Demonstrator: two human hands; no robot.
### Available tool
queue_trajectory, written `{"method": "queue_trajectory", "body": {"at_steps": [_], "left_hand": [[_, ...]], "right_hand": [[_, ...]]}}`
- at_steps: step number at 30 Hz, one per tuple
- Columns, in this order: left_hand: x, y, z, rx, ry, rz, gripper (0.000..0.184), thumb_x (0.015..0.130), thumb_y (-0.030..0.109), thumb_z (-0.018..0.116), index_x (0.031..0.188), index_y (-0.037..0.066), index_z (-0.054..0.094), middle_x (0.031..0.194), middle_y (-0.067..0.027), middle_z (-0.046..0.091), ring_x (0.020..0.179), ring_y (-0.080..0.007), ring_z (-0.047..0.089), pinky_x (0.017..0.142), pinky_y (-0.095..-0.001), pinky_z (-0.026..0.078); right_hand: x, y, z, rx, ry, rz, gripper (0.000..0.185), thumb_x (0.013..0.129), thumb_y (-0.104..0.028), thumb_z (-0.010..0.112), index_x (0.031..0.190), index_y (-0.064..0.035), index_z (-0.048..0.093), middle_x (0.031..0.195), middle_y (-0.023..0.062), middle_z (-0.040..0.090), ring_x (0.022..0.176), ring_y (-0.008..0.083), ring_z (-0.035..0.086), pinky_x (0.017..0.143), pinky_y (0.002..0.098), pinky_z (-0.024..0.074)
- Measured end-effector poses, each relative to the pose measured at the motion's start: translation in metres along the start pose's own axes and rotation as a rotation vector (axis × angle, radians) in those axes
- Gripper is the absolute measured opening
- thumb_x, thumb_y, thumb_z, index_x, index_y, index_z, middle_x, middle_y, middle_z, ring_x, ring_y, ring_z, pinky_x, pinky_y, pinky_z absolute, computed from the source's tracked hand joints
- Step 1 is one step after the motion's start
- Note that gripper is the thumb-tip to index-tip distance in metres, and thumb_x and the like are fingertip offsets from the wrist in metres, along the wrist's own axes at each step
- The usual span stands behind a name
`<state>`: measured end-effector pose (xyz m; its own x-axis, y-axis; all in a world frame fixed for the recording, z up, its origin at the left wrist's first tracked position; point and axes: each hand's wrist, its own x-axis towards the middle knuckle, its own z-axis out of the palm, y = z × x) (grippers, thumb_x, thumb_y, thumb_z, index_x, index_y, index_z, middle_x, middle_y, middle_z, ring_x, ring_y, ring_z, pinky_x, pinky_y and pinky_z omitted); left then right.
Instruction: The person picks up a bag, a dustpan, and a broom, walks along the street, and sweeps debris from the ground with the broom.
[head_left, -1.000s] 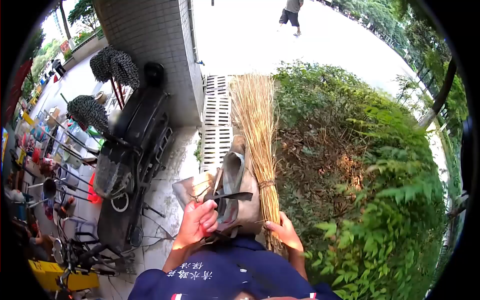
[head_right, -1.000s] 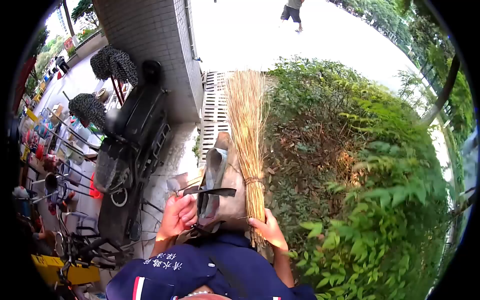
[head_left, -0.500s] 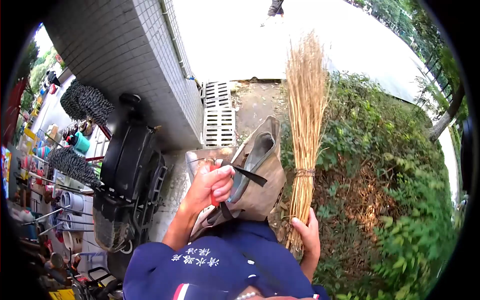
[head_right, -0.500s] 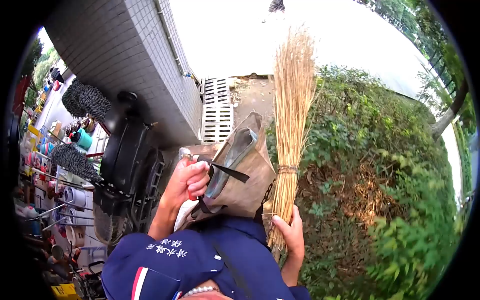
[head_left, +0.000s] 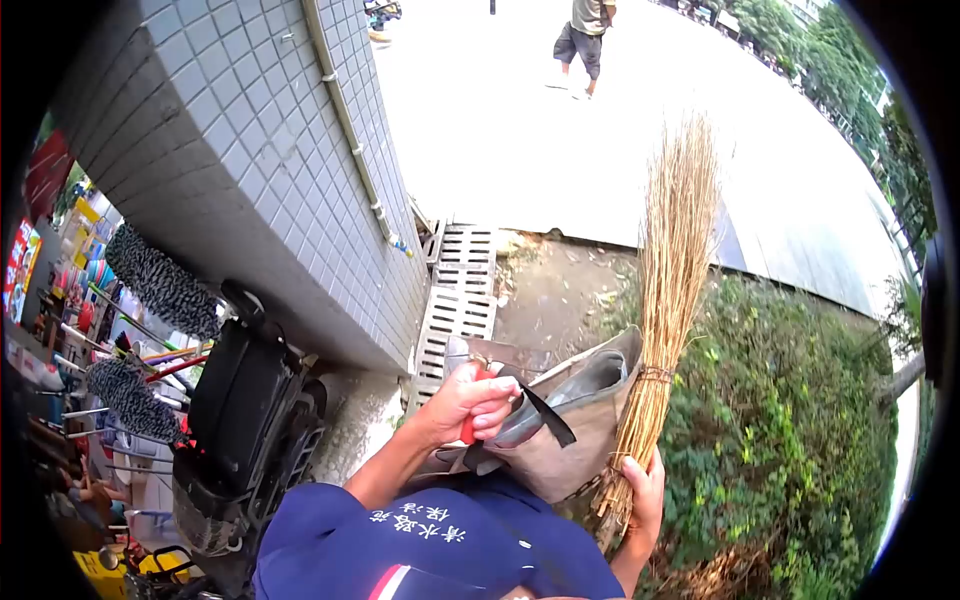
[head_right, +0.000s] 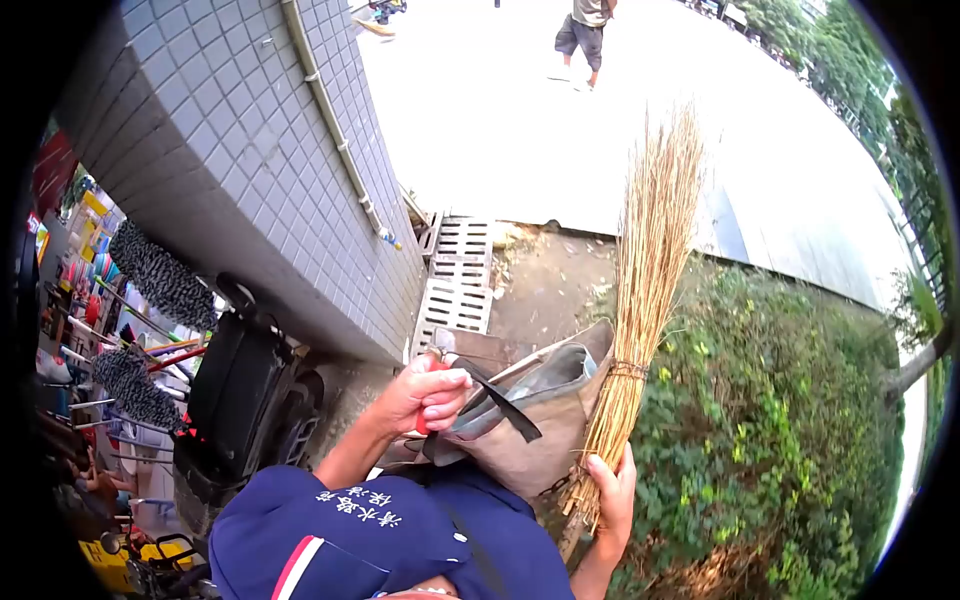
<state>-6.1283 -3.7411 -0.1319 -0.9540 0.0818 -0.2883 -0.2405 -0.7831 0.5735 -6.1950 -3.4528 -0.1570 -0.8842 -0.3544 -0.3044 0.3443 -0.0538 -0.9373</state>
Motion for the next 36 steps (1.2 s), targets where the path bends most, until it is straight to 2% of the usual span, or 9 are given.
{"method": "queue_trajectory", "body": {"at_steps": [3, 4, 14, 17, 19, 21, 24, 31, 36], "left_hand": [[0.079, 0.045, -0.032, -0.002, -0.046, 0.022, 0.014, 0.088, 0.013, 0.052, 0.083, 0.0, 0.055, 0.046, 0.0029, 0.036, 0.036, -0.0074, 0.035, 0.034, -0.0231, 0.032], [0.105, 0.062, -0.041, -0.011, -0.036, 0.042, 0.016, 0.089, 0.011, 0.048, 0.085, -0.002, 0.057, 0.045, 0.0034, 0.034, 0.035, -0.0068, 0.034, 0.032, -0.0234, 0.032], [0.331, 0.255, -0.092, 0.009, -0.021, 0.123, 0.016, 0.09, 0.013, 0.049, 0.084, -0.001, 0.054, 0.045, 0.0033, 0.031, 0.036, -0.0075, 0.034, 0.032, -0.0228, 0.03], [0.402, 0.306, -0.119, 0.037, 0.002, 0.252, 0.017, 0.09, 0.013, 0.049, 0.084, -0.002, 0.057, 0.046, 0.0026, 0.034, 0.037, -0.0072, 0.034, 0.032, -0.0227, 0.03], [0.453, 0.342, -0.137, 0.029, 0.099, 0.306, 0.017, 0.089, 0.013, 0.05, 0.084, -0.001, 0.057, 0.046, 0.0031, 0.036, 0.037, -0.0065, 0.034, 0.033, -0.0221, 0.031], [0.502, 0.375, -0.166, 0.005, 0.088, 0.409, 0.017, 0.089, 0.014, 0.05, 0.083, 0.0, 0.057, 0.046, 0.0051, 0.034, 0.037, -0.0057, 0.033, 0.033, -0.0211, 0.03], [0.556, 0.43, -0.188, 0.007, 0.246, 0.532, 0.017, 0.09, 0.014, 0.049, 0.082, 0.0, 0.056, 0.046, 0.0058, 0.033, 0.037, -0.0047, 0.032, 0.033, -0.0207, 0.028], [0.608, 0.514, -0.22, -0.049, 0.58, 0.827, 0.013, 0.089, 0.015, 0.05, 0.083, 0.004, 0.053, 0.049, 0.0059, 0.033, 0.04, -0.0044, 0.033, 0.036, -0.0206, 0.029], [0.667, 0.545, -0.255, -0.131, 0.681, 0.866, 0.013, 0.089, 0.015, 0.05, 0.083, 0.004, 0.052, 0.049, 0.0055, 0.034, 0.041, -0.005, 0.034, 0.037, -0.0213, 0.031]], "right_hand": [[0.095, -0.006, 0.016, 0.095, -0.03, 0.027, 0.046, 0.073, -0.021, 0.061, 0.11, 0.0003, 0.044, 0.08, 0.0095, 0.057, 0.062, 0.0162, 0.057, 0.057, 0.0275, 0.0488], [0.122, -0.009, 0.021, 0.109, -0.028, 0.042, 0.046, 0.073, -0.022, 0.061, 0.109, 0.0004, 0.044, 0.08, 0.01, 0.057, 0.062, 0.0168, 0.058, 0.056, 0.0278, 0.049], [0.359, -0.05, 0.061, 0.194, 0.116, 0.145, 0.046, 0.076, -0.019, 0.059, 0.112, 0.0024, 0.041, 0.078, 0.0146, 0.056, 0.062, 0.0214, 0.059, 0.055, 0.0312, 0.051], [0.441, -0.056, 0.059, 0.185, 0.145, 0.156, 0.046, 0.076, -0.019, 0.058, 0.112, 0.003, 0.04, 0.079, 0.0153, 0.055, 0.062, 0.0222, 0.059, 0.055, 0.0323, 0.0513], [0.504, -0.06, 0.056, 0.228, 0.193, 0.174, 0.046, 0.077, -0.019, 0.058, 0.113, 0.003, 0.04, 0.078, 0.0153, 0.055, 0.062, 0.0223, 0.059, 0.054, 0.0326, 0.0512], [0.578, -0.063, 0.043, 0.222, 0.16, 0.193, 0.043, 0.078, -0.019, 0.057, 0.112, 0.0023, 0.04, 0.077, 0.0156, 0.056, 0.062, 0.0223, 0.06, 0.054, 0.0322, 0.0508], [0.697, -0.082, 0.043, 0.238, 0.127, 0.237, 0.033, 0.081, -0.019, 0.055, 0.105, 0.0008, 0.043, 0.076, 0.016, 0.057, 0.06, 0.0225, 0.06, 0.053, 0.0317, 0.0507], [0.9, -0.168, 0.061, 0.206, -0.039, 0.394, 0.034, 0.08, -0.023, 0.058, 0.102, 0.0002, 0.044, 0.077, 0.0166, 0.058, 0.062, 0.0226, 0.061, 0.054, 0.0316, 0.0517], [1.031, -0.182, 0.105, 0.171, -0.206, 0.481, 0.033, 0.08, -0.025, 0.058, 0.099, 0.0002, 0.048, 0.077, 0.0171, 0.059, 0.062, 0.0226, 0.061, 0.055, 0.0328, 0.0516]]}}
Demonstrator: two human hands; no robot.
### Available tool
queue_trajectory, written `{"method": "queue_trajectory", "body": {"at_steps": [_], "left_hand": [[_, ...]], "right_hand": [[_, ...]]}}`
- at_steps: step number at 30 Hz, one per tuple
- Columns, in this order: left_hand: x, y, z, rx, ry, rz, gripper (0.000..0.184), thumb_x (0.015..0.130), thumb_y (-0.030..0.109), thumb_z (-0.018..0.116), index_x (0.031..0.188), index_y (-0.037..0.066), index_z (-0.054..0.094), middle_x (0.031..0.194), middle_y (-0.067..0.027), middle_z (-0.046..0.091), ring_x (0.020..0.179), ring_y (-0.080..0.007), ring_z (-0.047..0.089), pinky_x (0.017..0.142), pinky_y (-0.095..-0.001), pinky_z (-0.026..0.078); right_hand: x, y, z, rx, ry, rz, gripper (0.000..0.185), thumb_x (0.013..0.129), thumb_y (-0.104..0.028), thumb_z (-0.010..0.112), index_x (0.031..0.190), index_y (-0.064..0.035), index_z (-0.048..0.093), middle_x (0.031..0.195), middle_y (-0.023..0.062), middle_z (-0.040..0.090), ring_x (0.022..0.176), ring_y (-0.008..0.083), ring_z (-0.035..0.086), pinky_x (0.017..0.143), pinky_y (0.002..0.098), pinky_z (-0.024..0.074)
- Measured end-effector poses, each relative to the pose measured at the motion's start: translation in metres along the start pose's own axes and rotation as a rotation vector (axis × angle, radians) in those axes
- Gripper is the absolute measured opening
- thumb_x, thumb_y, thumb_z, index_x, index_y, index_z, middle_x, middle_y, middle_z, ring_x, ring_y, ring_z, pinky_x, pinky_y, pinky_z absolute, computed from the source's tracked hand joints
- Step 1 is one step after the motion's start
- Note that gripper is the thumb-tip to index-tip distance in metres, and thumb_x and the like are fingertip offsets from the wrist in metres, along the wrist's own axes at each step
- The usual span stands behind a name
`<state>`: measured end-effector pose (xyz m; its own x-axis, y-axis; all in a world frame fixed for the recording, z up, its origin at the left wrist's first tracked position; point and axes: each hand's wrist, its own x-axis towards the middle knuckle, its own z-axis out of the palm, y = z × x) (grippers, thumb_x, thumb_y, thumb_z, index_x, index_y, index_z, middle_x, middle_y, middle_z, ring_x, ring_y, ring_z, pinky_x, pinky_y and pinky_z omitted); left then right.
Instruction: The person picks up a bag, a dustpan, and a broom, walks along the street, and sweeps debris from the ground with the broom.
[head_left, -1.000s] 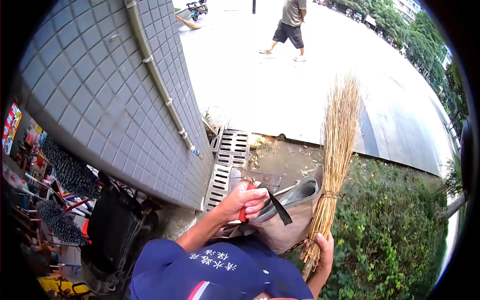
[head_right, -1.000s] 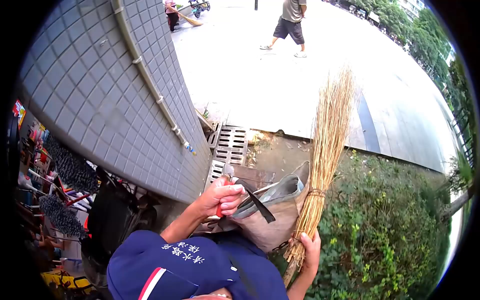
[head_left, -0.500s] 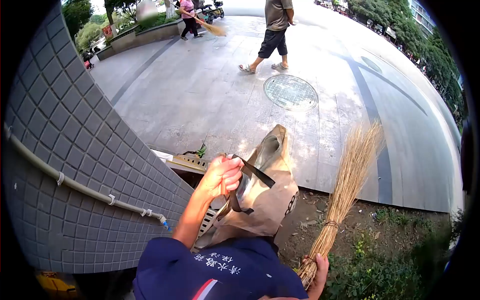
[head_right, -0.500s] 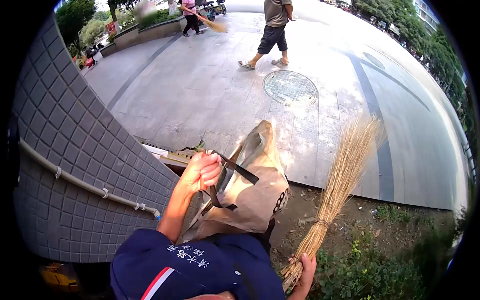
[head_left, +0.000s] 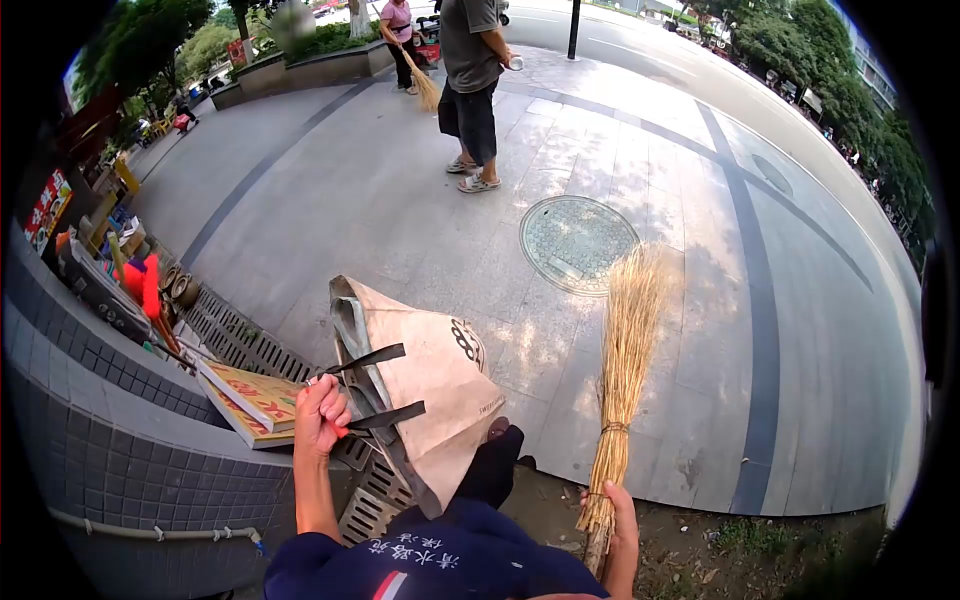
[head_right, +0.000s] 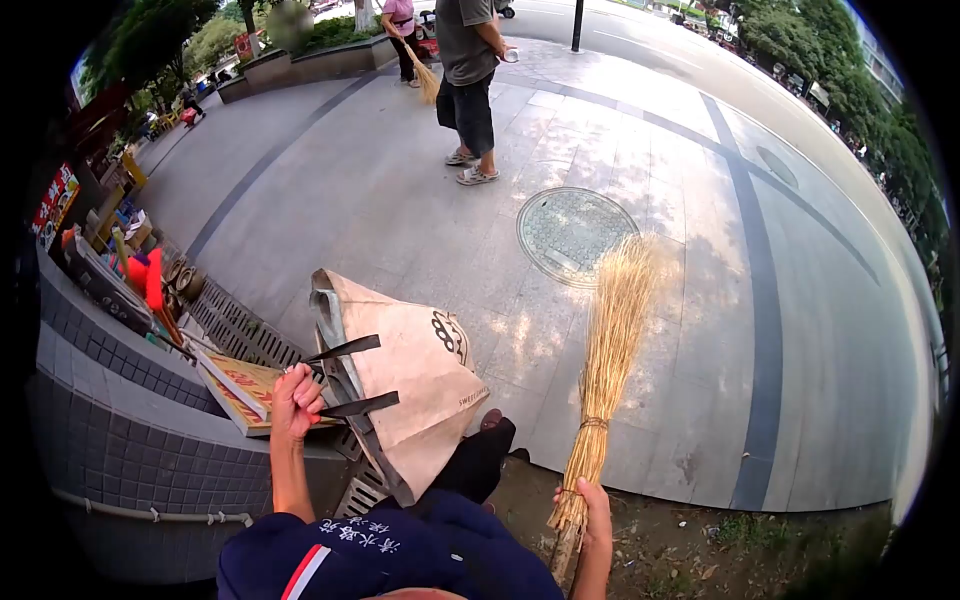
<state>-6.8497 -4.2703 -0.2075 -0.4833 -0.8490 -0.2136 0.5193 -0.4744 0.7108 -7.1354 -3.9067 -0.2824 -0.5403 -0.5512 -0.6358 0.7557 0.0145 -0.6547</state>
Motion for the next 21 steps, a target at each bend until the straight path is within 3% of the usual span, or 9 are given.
{"method": "queue_trajectory", "body": {"at_steps": [6, 13, 21], "left_hand": [[0.141, -0.048, 0.03, 0.034, 0.161, -0.08, 0.014, 0.087, 0.016, 0.053, 0.078, 0.005, 0.054, 0.048, 0.0051, 0.034, 0.04, -0.006, 0.033, 0.038, -0.0236, 0.031], [0.253, -0.068, 0.08, -0.022, 0.395, -0.233, 0.029, 0.084, 0.034, 0.055, 0.076, 0.006, 0.054, 0.047, 0.0013, 0.037, 0.045, -0.0118, 0.039, 0.046, -0.0293, 0.035], [0.399, -0.114, 0.133, -0.14, 0.401, -0.287, 0.039, 0.08, 0.047, 0.057, 0.078, 0.009, 0.054, 0.058, 0.0, 0.046, 0.056, -0.0148, 0.047, 0.05, -0.0287, 0.037]], "right_hand": [[0.134, -0.094, 0.043, -0.054, -0.117, 0.112, 0.03, 0.08, -0.021, 0.058, 0.098, 0.0005, 0.047, 0.077, 0.0167, 0.059, 0.063, 0.0238, 0.061, 0.056, 0.0335, 0.0519], [0.224, -0.22, 0.104, -0.401, -0.202, 0.168, 0.039, 0.077, -0.02, 0.063, 0.106, 0.001, 0.047, 0.08, 0.0102, 0.059, 0.063, 0.0189, 0.06, 0.056, 0.0315, 0.0504], [0.351, -0.342, 0.158, -0.78, -0.442, 0.102, 0.057, 0.075, -0.031, 0.067, 0.117, 0.0015, 0.045, 0.094, 0.0063, 0.057, 0.084, 0.0121, 0.053, 0.075, 0.0252, 0.0432]]}}
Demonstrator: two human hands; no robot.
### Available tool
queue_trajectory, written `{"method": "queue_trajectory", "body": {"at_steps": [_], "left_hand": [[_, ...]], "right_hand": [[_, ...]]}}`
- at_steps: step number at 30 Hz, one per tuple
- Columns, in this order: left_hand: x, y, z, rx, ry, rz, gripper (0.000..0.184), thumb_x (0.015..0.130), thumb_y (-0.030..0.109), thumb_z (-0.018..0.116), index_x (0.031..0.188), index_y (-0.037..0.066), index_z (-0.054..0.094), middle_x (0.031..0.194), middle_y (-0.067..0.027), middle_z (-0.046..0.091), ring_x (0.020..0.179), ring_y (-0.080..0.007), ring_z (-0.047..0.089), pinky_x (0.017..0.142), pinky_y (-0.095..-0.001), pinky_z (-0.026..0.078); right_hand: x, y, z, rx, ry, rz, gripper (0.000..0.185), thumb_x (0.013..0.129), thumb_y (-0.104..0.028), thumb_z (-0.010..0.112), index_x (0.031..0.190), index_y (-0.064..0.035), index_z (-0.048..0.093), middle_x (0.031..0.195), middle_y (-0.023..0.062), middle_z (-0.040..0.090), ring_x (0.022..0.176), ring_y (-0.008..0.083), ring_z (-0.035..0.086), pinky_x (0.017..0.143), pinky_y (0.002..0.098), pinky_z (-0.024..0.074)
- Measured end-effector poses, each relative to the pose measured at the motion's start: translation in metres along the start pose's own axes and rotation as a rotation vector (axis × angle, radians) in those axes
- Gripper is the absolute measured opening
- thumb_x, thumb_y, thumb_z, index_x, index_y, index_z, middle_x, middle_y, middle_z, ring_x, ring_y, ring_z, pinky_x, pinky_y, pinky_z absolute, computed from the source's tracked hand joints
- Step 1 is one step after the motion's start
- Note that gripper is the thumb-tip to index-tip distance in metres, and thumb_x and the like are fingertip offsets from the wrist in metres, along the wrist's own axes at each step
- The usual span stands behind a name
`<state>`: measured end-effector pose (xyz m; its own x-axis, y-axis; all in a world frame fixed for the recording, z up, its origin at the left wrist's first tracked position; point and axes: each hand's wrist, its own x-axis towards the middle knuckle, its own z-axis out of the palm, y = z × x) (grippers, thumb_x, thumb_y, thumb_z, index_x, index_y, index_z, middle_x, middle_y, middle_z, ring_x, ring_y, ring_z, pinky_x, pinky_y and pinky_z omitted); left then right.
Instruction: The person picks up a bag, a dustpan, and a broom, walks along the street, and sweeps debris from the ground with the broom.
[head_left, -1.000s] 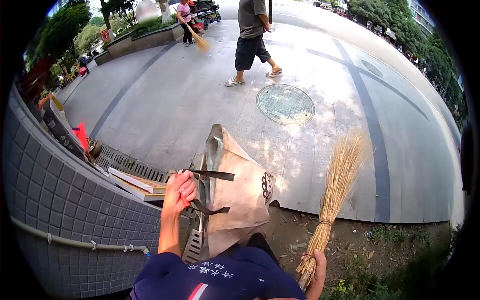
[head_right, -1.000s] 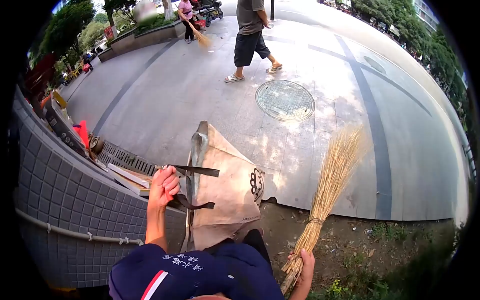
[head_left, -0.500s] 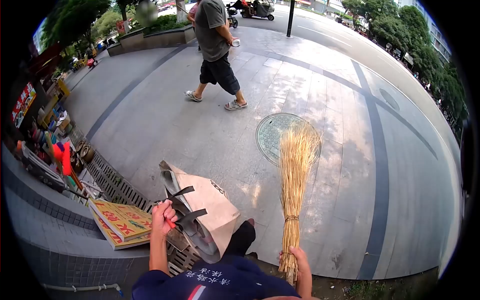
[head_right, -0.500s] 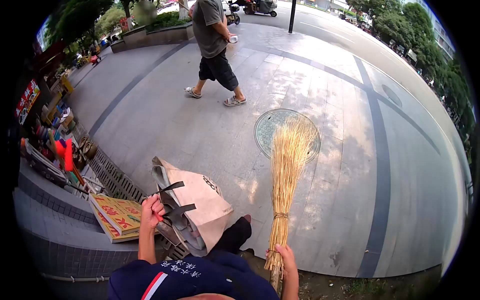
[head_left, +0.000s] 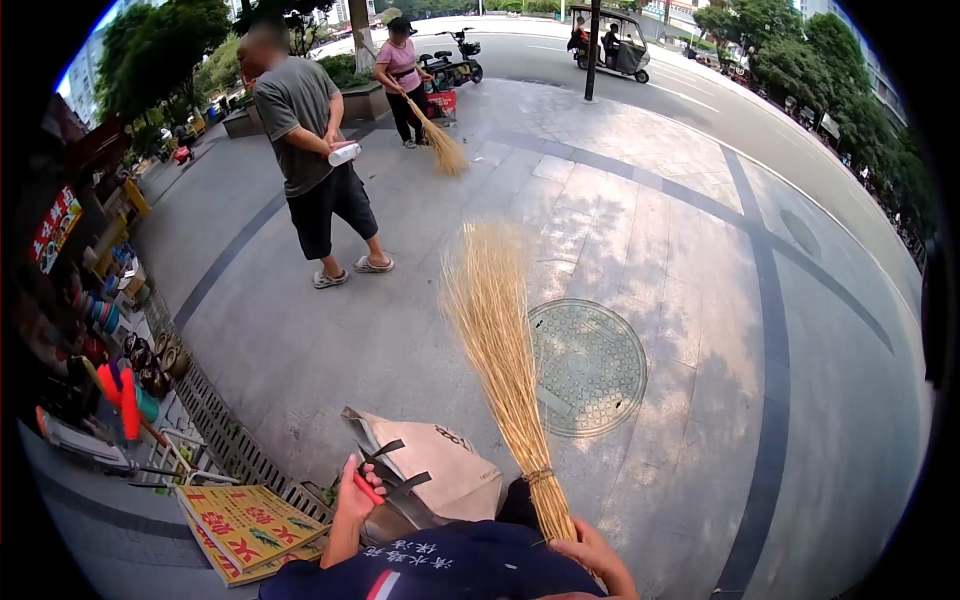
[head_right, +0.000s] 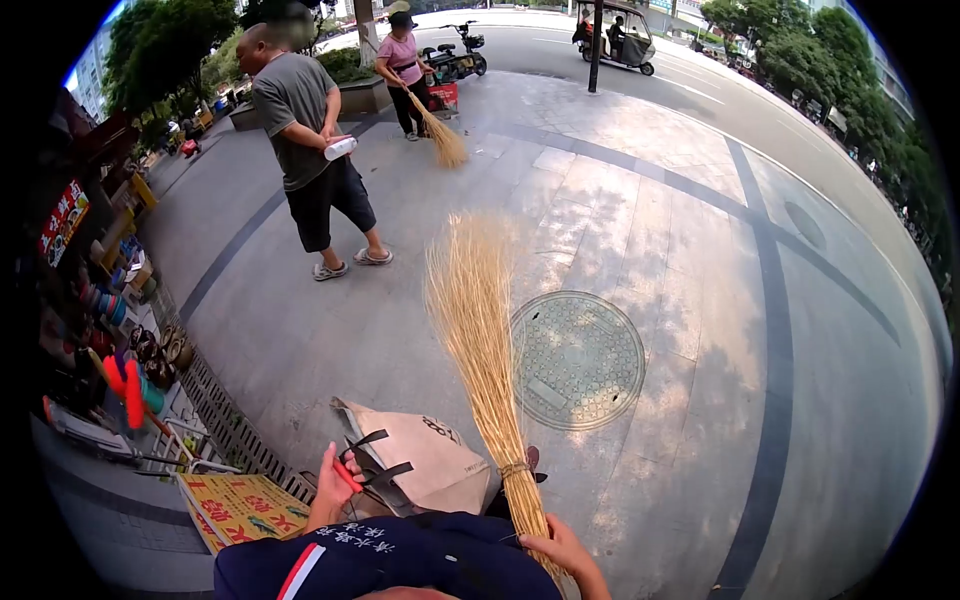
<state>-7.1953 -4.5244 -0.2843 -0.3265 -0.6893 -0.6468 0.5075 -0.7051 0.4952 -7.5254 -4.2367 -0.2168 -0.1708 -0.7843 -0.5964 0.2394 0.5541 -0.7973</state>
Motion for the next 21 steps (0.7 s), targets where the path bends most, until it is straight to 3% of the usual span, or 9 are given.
{"method": "queue_trajectory", "body": {"at_steps": [6, 8, 9, 10, 13, 16, 17, 19, 21], "left_hand": [[0.078, -0.005, 0.118, -0.104, -0.081, -0.037, 0.046, 0.079, 0.053, 0.056, 0.083, 0.008, 0.055, 0.069, -0.0018, 0.054, 0.067, -0.0175, 0.054, 0.054, -0.029, 0.039], [0.093, -0.002, 0.17, -0.049, -0.132, 0.062, 0.048, 0.081, 0.054, 0.053, 0.091, 0.007, 0.056, 0.083, -0.0057, 0.06, 0.078, -0.0207, 0.057, 0.058, -0.0307, 0.042], [0.113, -0.003, 0.168, -0.025, -0.254, 0.099, 0.052, 0.082, 0.053, 0.05, 0.105, 0.006, 0.053, 0.101, -0.0098, 0.06, 0.085, -0.0221, 0.057, 0.063, -0.0325, 0.044], [0.118, -0.004, 0.186, -0.026, -0.242, 0.088, 0.052, 0.082, 0.053, 0.05, 0.105, 0.006, 0.053, 0.101, -0.0098, 0.06, 0.085, -0.0221, 0.057, 0.063, -0.0325, 0.044], [0.147, 0.0, 0.249, 0.066, -0.404, 0.204, 0.063, 0.081, 0.054, 0.051, 0.122, 0.007, 0.042, 0.126, -0.0136, 0.046, 0.099, -0.0226, 0.053, 0.069, -0.0348, 0.044], [0.193, 0.003, 0.315, 0.04, -0.438, 0.291, 0.071, 0.075, 0.058, 0.055, 0.123, 0.007, 0.041, 0.129, -0.0133, 0.043, 0.105, -0.0273, 0.05, 0.072, -0.0399, 0.046], [0.202, 0.01, 0.342, 0.017, -0.501, 0.319, 0.081, 0.068, 0.064, 0.057, 0.123, 0.006, 0.043, 0.128, -0.0141, 0.043, 0.108, -0.0324, 0.047, 0.082, -0.0467, 0.044], [0.236, 0.02, 0.377, -0.069, -0.526, 0.346, 0.081, 0.067, 0.065, 0.057, 0.12, 0.005, 0.045, 0.127, -0.015, 0.043, 0.109, -0.0335, 0.047, 0.087, -0.0484, 0.041], [0.258, 0.029, 0.411, -0.165, -0.478, 0.372, 0.082, 0.065, 0.071, 0.053, 0.109, 0.002, 0.053, 0.117, -0.0147, 0.051, 0.112, -0.0334, 0.045, 0.096, -0.0517, 0.034]], "right_hand": [[0.123, -0.129, -0.104, -0.203, -0.268, -0.113, 0.059, 0.078, -0.037, 0.064, 0.12, -0.0003, 0.045, 0.1, 0.0062, 0.054, 0.091, 0.0127, 0.051, 0.081, 0.0253, 0.0405], [0.167, -0.189, -0.121, -0.226, -0.312, -0.209, 0.057, 0.079, -0.038, 0.063, 0.119, -0.0013, 0.046, 0.1, 0.0051, 0.054, 0.092, 0.0121, 0.05, 0.082, 0.0252, 0.0399], [0.19, -0.21, -0.127, -0.261, -0.435, -0.197, 0.056, 0.08, -0.039, 0.062, 0.119, -0.0015, 0.046, 0.1, 0.0055, 0.054, 0.092, 0.0126, 0.049, 0.082, 0.0258, 0.0398], [0.212, -0.227, -0.132, -0.293, -0.554, -0.18, 0.055, 0.081, -0.039, 0.061, 0.118, -0.0016, 0.046, 0.099, 0.0059, 0.054, 0.092, 0.0132, 0.049, 0.082, 0.0264, 0.0398], [0.282, -0.279, -0.128, -0.362, -0.746, -0.253, 0.054, 0.083, -0.042, 0.057, 0.116, -0.0009, 0.047, 0.099, 0.0065, 0.054, 0.093, 0.0127, 0.048, 0.081, 0.0261, 0.0395], [0.363, -0.315, -0.117, -0.5, -0.914, -0.386, 0.053, 0.084, -0.043, 0.055, 0.115, -0.0006, 0.048, 0.094, 0.0058, 0.056, 0.087, 0.011, 0.053, 0.076, 0.0245, 0.0431], [0.384, -0.33, -0.118, -0.503, -0.916, -0.381, 0.053, 0.084, -0.043, 0.055, 0.115, -0.0006, 0.048, 0.094, 0.0058, 0.056, 0.087, 0.011, 0.053, 0.076, 0.0245, 0.0431], [0.434, -0.367, -0.121, -0.28, -1.127, 0.052, 0.052, 0.084, -0.043, 0.055, 0.114, -0.0013, 0.048, 0.09, 0.0068, 0.057, 0.077, 0.012, 0.057, 0.07, 0.0253, 0.0473], [0.477, -0.393, -0.125, -0.271, -1.154, 0.103, 0.051, 0.084, -0.044, 0.054, 0.113, -0.0015, 0.049, 0.09, 0.007, 0.057, 0.073, 0.0125, 0.058, 0.066, 0.0254, 0.0484]]}}
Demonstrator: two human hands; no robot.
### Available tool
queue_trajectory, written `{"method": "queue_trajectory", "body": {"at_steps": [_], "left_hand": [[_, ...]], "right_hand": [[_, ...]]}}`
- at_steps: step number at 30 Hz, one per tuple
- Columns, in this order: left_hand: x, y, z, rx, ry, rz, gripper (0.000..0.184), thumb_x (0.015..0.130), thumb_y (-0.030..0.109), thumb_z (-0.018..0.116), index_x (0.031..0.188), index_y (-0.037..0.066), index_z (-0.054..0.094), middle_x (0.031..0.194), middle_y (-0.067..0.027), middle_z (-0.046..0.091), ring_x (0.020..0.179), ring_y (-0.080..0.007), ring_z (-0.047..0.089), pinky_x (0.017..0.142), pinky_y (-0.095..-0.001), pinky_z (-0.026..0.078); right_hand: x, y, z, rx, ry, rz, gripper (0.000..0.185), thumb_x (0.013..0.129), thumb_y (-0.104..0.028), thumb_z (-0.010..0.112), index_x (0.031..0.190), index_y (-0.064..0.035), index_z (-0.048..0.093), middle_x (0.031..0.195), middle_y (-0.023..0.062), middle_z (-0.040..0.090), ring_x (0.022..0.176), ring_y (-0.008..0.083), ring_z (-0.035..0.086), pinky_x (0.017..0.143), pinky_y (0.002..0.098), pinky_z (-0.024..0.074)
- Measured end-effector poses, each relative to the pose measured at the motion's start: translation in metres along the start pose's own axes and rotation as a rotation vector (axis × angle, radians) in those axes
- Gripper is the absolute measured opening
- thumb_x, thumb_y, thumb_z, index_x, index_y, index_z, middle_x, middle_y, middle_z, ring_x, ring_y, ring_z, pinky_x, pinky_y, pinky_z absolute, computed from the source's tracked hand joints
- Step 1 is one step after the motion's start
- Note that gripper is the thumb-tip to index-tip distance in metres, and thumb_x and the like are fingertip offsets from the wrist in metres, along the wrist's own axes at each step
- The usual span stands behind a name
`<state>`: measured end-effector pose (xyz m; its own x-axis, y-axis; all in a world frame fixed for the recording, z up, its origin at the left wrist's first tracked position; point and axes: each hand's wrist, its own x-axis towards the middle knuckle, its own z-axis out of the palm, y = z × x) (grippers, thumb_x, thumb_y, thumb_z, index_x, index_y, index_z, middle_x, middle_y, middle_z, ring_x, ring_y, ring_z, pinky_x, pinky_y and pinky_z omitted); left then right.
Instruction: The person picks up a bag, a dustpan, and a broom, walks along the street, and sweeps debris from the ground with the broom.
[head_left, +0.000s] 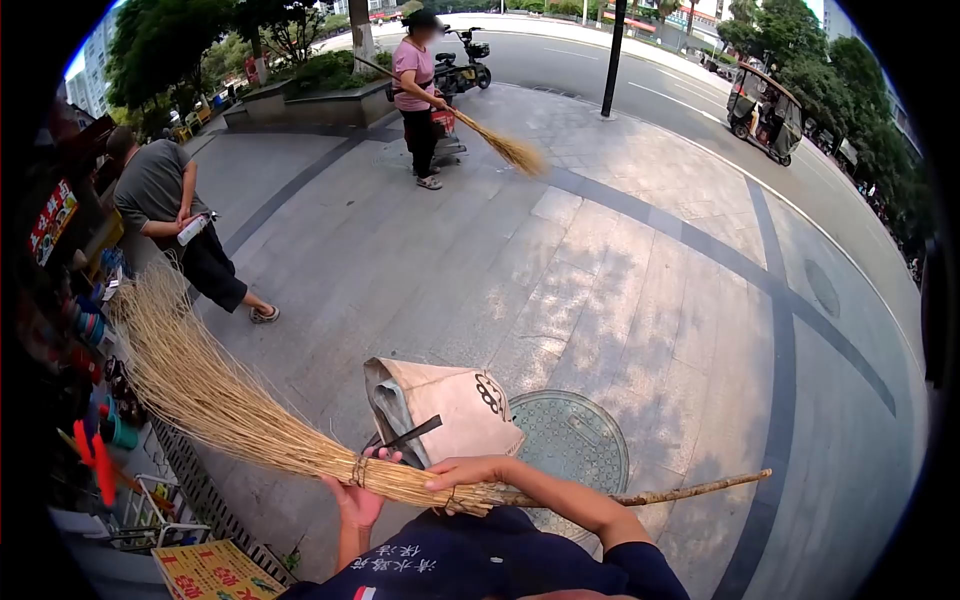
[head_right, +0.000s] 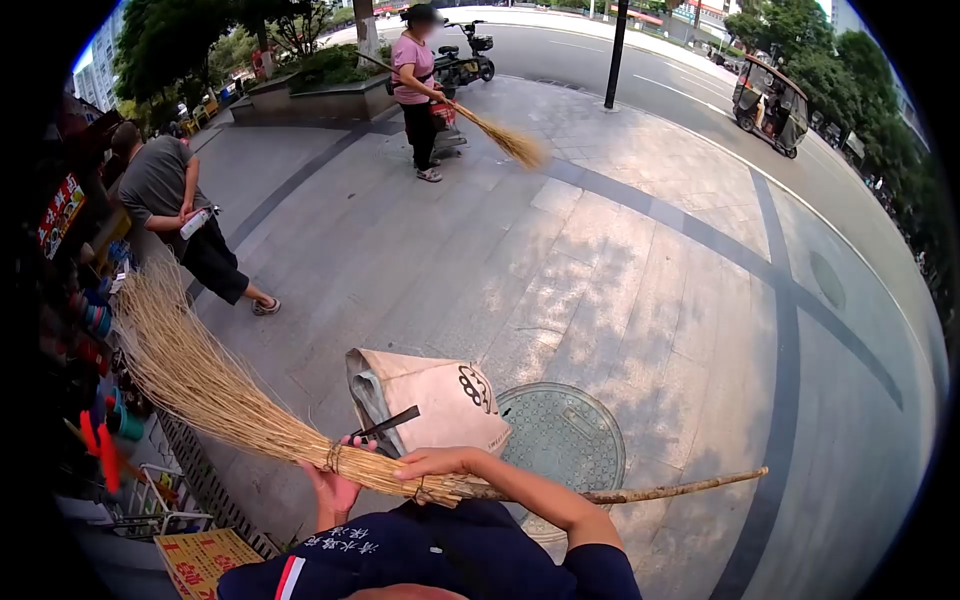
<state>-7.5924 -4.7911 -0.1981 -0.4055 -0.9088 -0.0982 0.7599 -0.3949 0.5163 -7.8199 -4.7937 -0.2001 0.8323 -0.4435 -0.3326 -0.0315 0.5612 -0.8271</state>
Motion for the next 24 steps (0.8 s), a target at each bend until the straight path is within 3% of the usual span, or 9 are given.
{"method": "queue_trajectory", "body": {"at_steps": [3, 5, 8, 9, 12, 14, 15, 18, 24], "left_hand": [[0.093, -0.029, -0.008, -0.112, 0.13, 0.109, 0.077, 0.071, 0.073, 0.044, 0.104, 0.005, 0.054, 0.105, -0.0155, 0.056, 0.1, -0.0326, 0.051, 0.091, -0.0485, 0.039], [0.151, -0.039, -0.021, -0.142, 0.349, 0.158, 0.077, 0.072, 0.075, 0.037, 0.1, 0.005, 0.054, 0.09, -0.014, 0.059, 0.089, -0.0303, 0.056, 0.085, -0.0475, 0.043], [0.219, -0.044, -0.018, -0.124, 0.497, 0.091, 0.07, 0.075, 0.072, 0.039, 0.101, 0.009, 0.051, 0.083, -0.0106, 0.059, 0.079, -0.0274, 0.057, 0.076, -0.0451, 0.046], [0.241, -0.046, -0.02, -0.114, 0.517, 0.083, 0.07, 0.075, 0.072, 0.039, 0.101, 0.009, 0.051, 0.083, -0.0106, 0.059, 0.079, -0.0274, 0.057, 0.076, -0.0451, 0.046], [0.311, -0.048, -0.002, -0.084, 0.519, 0.199, 0.068, 0.075, 0.071, 0.04, 0.107, 0.012, 0.048, 0.083, -0.0072, 0.057, 0.077, -0.0258, 0.056, 0.071, -0.0437, 0.047], [0.341, -0.044, 0.011, -0.082, 0.584, 0.223, 0.067, 0.075, 0.071, 0.041, 0.108, 0.012, 0.048, 0.085, -0.0071, 0.057, 0.078, -0.0256, 0.056, 0.072, -0.0437, 0.047], [0.362, -0.045, 0.016, -0.078, 0.631, 0.248, 0.067, 0.075, 0.07, 0.042, 0.109, 0.013, 0.048, 0.086, -0.007, 0.057, 0.079, -0.0254, 0.056, 0.072, -0.0437, 0.047], [0.431, -0.05, 0.02, -0.086, 0.646, 0.225, 0.067, 0.075, 0.069, 0.043, 0.112, 0.013, 0.048, 0.092, -0.0063, 0.057, 0.083, -0.0253, 0.055, 0.075, -0.0429, 0.047], [0.562, -0.053, 0.092, 0.007, 0.658, 0.357, 0.068, 0.076, 0.069, 0.041, 0.115, 0.013, 0.046, 0.094, -0.0056, 0.056, 0.085, -0.0217, 0.056, 0.076, -0.0381, 0.047]], "right_hand": [[-0.003, -0.033, -0.094, 0.017, -0.041, 0.072, 0.052, 0.086, -0.04, 0.053, 0.119, -0.0004, 0.045, 0.095, 0.0106, 0.058, 0.079, 0.0166, 0.06, 0.069, 0.0282, 0.05], [-0.008, -0.05, -0.133, -0.599, 0.238, -0.164, 0.054, 0.086, -0.04, 0.054, 0.121, 0.0007, 0.044, 0.102, 0.0143, 0.055, 0.096, 0.0217, 0.055, 0.081, 0.0318, 0.0458], [-0.088, -0.096, -0.192, -0.873, 0.753, -0.383, 0.055, 0.084, -0.039, 0.055, 0.12, 0.0004, 0.044, 0.11, 0.0162, 0.049, 0.103, 0.0288, 0.05, 0.088, 0.0351, 0.0398], [-0.137, -0.146, -0.199, -0.761, 0.846, -0.236, 0.053, 0.084, -0.035, 0.056, 0.121, 0.0004, 0.042, 0.114, 0.0149, 0.046, 0.102, 0.0256, 0.051, 0.085, 0.0348, 0.0413], [-0.28, -0.251, -0.205, -0.702, 1.406, -0.569, 0.046, 0.083, -0.009, 0.054, 0.126, -0.0033, 0.039, 0.122, 0.0103, 0.047, 0.104, 0.0209, 0.052, 0.081, 0.0307, 0.0441], [-0.345, -0.316, -0.167, -1.203, 1.977, -0.893, 0.046, 0.089, -0.023, 0.045, 0.13, -0.0048, 0.037, 0.125, 0.0162, 0.047, 0.111, 0.0251, 0.05, 0.089, 0.0335, 0.0414], [-0.41, -0.333, -0.158, -1.647, 1.936, -1.003, 0.047, 0.092, -0.033, 0.035, 0.132, -0.0081, 0.034, 0.134, 0.0158, 0.036, 0.115, 0.0307, 0.047, 0.093, 0.0406, 0.041], [-0.471, -0.372, -0.16, -2.1, 2.204, -1.088, 0.047, 0.091, -0.033, 0.035, 0.132, -0.0079, 0.034, 0.134, 0.0159, 0.036, 0.115, 0.0309, 0.047, 0.093, 0.0407, 0.0409], [-0.496, -0.427, -0.29, -2.138, 2.278, -0.797, 0.047, 0.091, -0.032, 0.036, 0.131, -0.0074, 0.035, 0.134, 0.0161, 0.036, 0.115, 0.0312, 0.047, 0.093, 0.0409, 0.0406]]}}
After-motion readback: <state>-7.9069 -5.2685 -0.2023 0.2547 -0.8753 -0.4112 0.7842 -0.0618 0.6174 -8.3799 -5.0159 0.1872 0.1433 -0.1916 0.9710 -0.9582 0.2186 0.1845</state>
